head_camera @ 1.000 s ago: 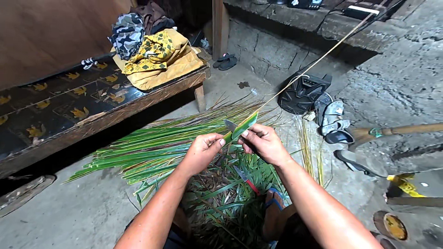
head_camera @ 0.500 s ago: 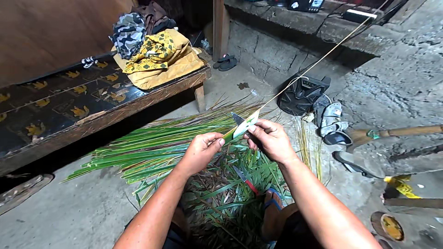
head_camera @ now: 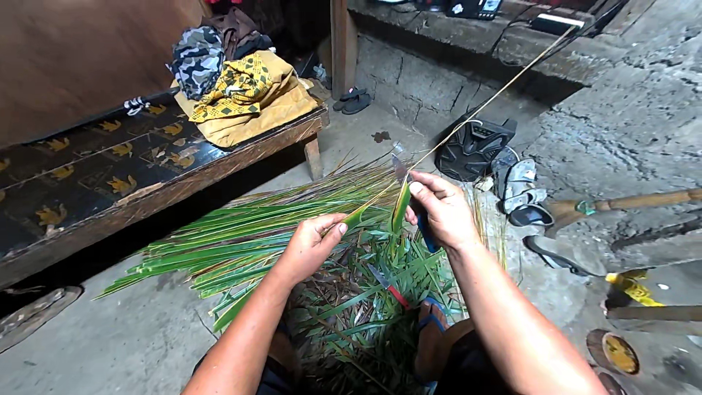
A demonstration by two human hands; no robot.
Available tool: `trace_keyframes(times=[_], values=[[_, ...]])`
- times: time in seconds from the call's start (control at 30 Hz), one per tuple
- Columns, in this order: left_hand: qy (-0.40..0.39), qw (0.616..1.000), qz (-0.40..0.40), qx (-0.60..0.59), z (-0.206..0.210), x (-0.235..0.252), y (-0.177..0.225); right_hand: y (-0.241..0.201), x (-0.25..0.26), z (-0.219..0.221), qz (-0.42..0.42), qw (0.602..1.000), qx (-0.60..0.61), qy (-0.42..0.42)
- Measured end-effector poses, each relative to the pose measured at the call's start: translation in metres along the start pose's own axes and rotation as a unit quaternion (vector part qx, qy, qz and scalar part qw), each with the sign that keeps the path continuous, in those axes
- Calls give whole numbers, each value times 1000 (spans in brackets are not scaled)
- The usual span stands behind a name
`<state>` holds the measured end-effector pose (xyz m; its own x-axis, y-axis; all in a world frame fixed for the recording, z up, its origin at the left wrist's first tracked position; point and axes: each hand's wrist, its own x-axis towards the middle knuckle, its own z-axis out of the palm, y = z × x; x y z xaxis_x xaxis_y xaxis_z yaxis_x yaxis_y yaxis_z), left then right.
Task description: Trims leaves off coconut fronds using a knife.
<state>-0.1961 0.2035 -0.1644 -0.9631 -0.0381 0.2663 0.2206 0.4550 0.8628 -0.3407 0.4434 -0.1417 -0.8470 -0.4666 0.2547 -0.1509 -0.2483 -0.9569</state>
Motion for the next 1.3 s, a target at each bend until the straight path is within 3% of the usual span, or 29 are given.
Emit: trace_keyframes(times=[0.17, 0.3, 0.47, 0.63, 0.9, 1.3], values=[[-16, 1000, -8, -2, -4, -1, 0, -12, 6, -14, 5, 995, 15, 102], [-57, 997, -25, 45, -2, -1, -1, -8, -4, 3, 74, 997, 3, -12], [-67, 995, -30, 68, 3, 2, 0, 16, -21, 36, 170, 972, 36, -160], [-25, 978, 3, 205, 7, -3, -3, 17, -24, 44, 246, 953, 89, -156], [-47, 991, 1, 127, -1, -1, 1, 27, -21, 45, 166, 972, 66, -151], [-3, 986, 13, 165, 3, -8, 1, 23, -17, 34, 121, 980, 20, -156]])
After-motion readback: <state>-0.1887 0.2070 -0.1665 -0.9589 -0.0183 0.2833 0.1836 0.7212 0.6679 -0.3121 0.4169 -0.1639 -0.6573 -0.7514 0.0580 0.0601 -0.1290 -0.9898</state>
